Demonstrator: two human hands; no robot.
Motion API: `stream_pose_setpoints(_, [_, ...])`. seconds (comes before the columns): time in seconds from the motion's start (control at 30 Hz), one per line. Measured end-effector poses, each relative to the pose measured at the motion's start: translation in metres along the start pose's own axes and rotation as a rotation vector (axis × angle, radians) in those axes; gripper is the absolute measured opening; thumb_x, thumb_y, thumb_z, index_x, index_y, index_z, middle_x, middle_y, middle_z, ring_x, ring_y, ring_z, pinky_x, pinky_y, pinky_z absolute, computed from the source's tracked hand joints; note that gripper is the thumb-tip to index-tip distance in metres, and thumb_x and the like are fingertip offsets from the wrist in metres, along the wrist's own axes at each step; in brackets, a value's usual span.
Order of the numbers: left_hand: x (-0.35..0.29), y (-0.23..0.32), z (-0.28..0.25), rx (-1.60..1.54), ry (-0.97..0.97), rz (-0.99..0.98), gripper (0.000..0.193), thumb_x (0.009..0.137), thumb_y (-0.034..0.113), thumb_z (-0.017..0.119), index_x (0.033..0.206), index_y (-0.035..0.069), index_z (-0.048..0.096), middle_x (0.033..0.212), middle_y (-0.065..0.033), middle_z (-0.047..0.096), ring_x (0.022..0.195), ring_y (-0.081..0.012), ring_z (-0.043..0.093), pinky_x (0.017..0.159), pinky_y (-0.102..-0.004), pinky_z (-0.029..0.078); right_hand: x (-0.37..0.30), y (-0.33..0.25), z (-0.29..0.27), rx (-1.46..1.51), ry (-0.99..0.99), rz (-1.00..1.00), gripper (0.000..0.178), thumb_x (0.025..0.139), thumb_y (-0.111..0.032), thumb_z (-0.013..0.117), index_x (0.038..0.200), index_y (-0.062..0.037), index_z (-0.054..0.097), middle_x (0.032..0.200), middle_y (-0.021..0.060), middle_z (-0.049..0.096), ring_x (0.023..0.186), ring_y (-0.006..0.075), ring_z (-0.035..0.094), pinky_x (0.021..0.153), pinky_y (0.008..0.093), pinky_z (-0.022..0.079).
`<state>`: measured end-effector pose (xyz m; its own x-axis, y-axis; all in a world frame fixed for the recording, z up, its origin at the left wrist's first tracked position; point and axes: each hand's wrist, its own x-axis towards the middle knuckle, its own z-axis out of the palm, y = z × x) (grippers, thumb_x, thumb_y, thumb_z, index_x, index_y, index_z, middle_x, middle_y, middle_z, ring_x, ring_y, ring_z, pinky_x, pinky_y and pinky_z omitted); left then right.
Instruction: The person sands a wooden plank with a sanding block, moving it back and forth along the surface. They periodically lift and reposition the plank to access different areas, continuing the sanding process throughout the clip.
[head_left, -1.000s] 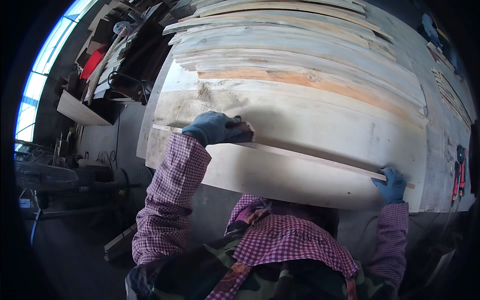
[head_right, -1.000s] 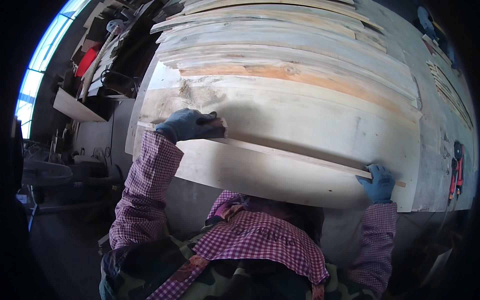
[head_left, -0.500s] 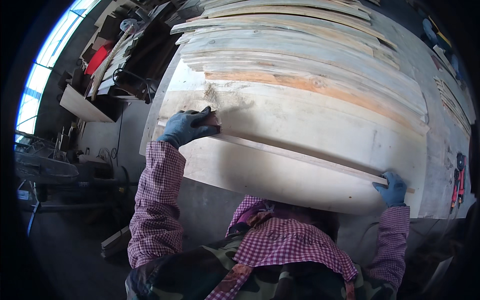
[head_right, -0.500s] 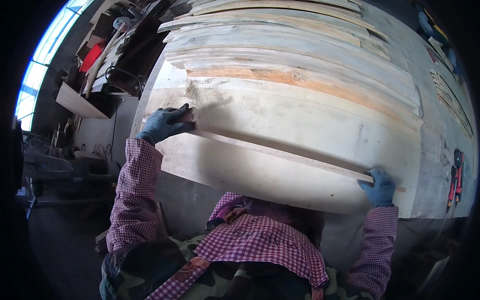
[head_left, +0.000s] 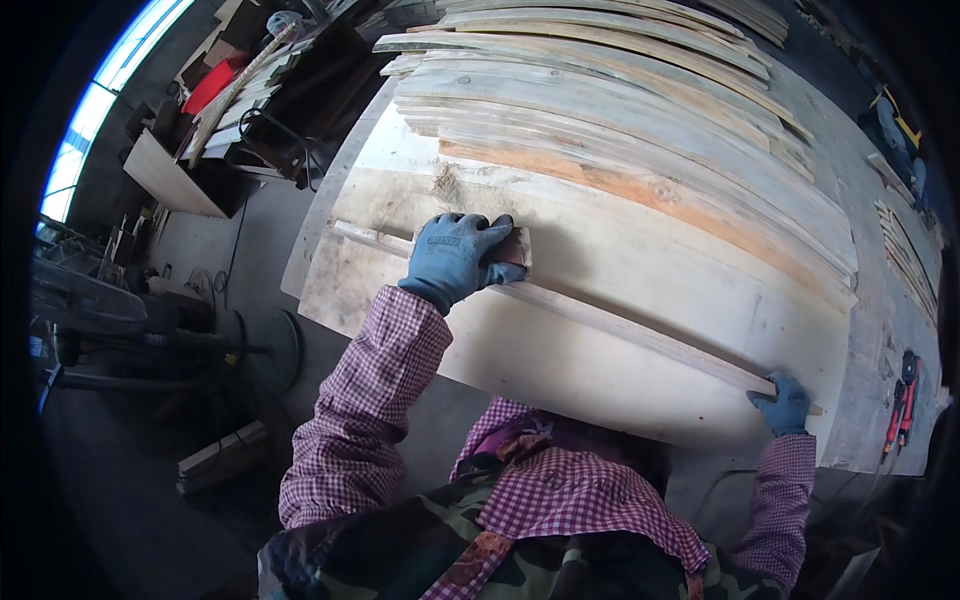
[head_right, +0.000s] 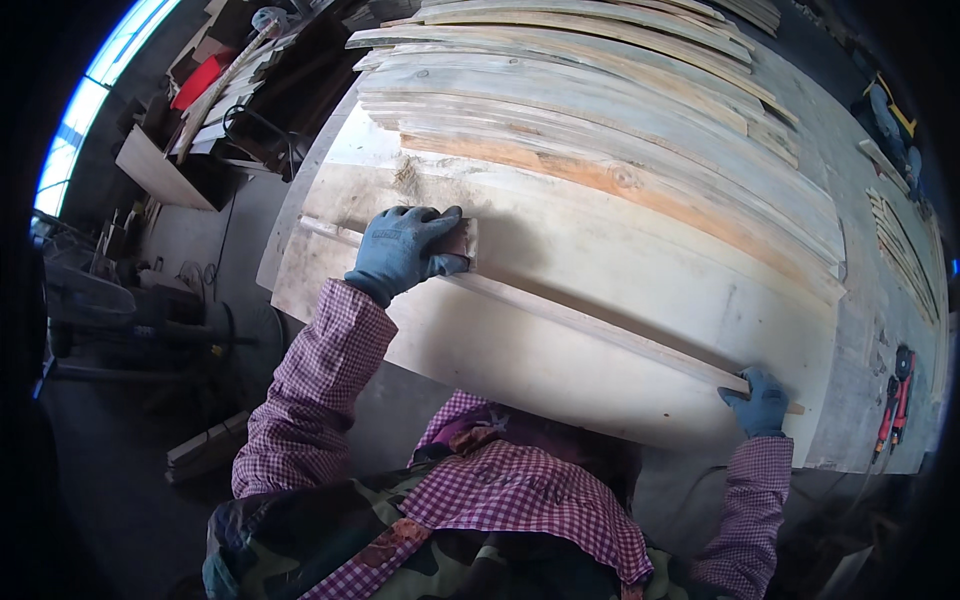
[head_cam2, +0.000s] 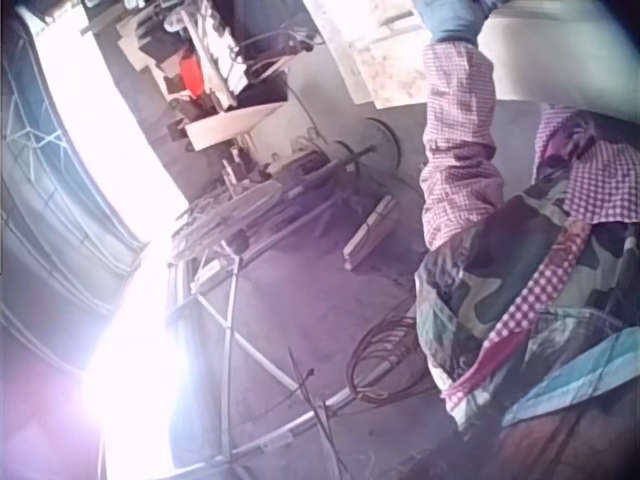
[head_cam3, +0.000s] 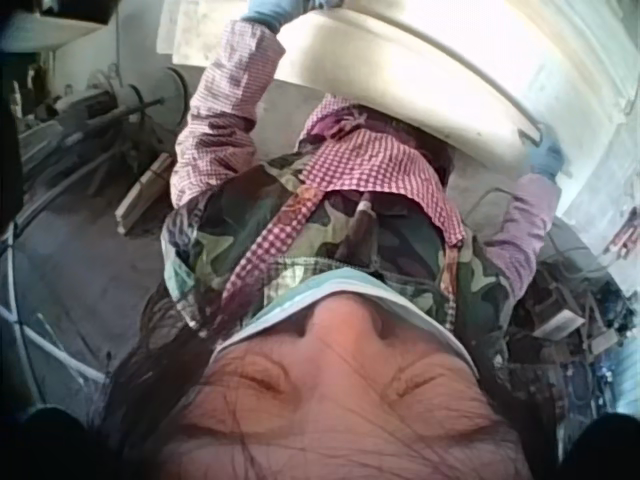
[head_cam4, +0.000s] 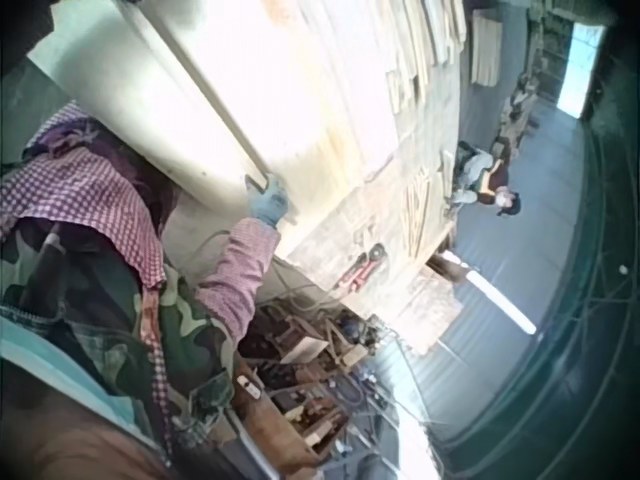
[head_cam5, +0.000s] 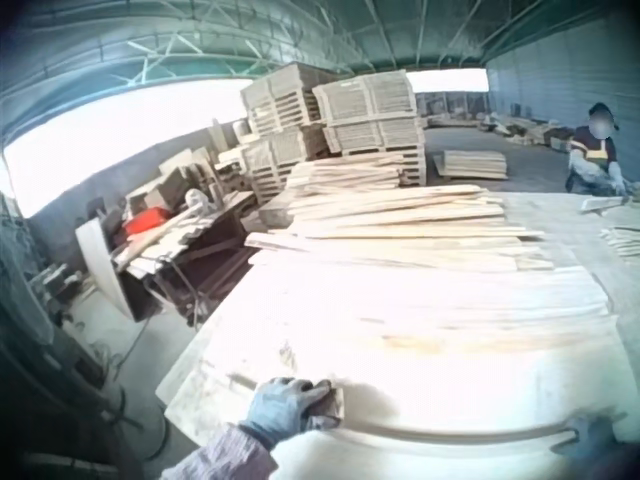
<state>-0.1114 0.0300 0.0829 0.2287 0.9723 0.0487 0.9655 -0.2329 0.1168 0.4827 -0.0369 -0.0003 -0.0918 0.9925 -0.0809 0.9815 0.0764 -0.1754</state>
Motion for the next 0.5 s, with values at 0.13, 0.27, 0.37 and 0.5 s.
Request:
stream_pose_setpoints(0.13, [-0.001,-0.005,0.002,-0.029,0.136,-0.079,0.073,0.080,0.064,0.068,0.135,0.017,0.062,0.114,-0.0144,0.069,0.103,-0.0340,0.064,0.092,-0.0442,0.050,-0.004,-0.003,0.006,0.010,0.068,-0.002,0.036,0.070,-0.035,0.085,0.089,-0.0121,0.066,0.084,0.0070,0.065,0.081,0.0299,0.063,0.074,0.0440,0.050])
stream_pose_setpoints(0.27, [0.004,-0.050,-0.006,-0.415,0.346,-0.334,0.066,0.092,0.053,0.065,0.140,0.008,0.057,0.119,-0.0169,0.069,0.110,-0.0306,0.064,0.098,-0.0385,0.048,-0.004,-0.007,0.006,-0.021,0.086,-0.026,0.035,0.070,-0.035,0.085,0.089,-0.0122,0.066,0.083,0.0069,0.065,0.081,0.0294,0.062,0.074,0.0438,0.049])
stream_pose_setpoints(0.37, [-0.009,-0.073,-0.031,-0.407,0.493,-0.337,0.064,0.090,0.051,0.067,0.136,0.006,0.061,0.110,-0.0180,0.070,0.098,-0.0338,0.067,0.087,-0.0405,0.052,0.000,-0.006,0.003,-0.038,0.073,-0.052,0.035,0.070,-0.035,0.085,0.088,-0.0120,0.066,0.083,0.0065,0.065,0.080,0.0290,0.062,0.075,0.0439,0.048])
stream_pose_setpoints(0.5, [-0.047,-0.027,-0.037,0.028,0.288,-0.145,0.077,0.079,0.059,0.074,0.137,0.011,0.059,0.108,-0.0134,0.069,0.097,-0.0313,0.066,0.085,-0.0432,0.051,-0.002,-0.002,-0.001,-0.066,0.095,-0.096,0.033,0.069,-0.034,0.085,0.086,-0.0113,0.067,0.082,0.0053,0.064,0.081,0.0287,0.061,0.076,0.0434,0.047])
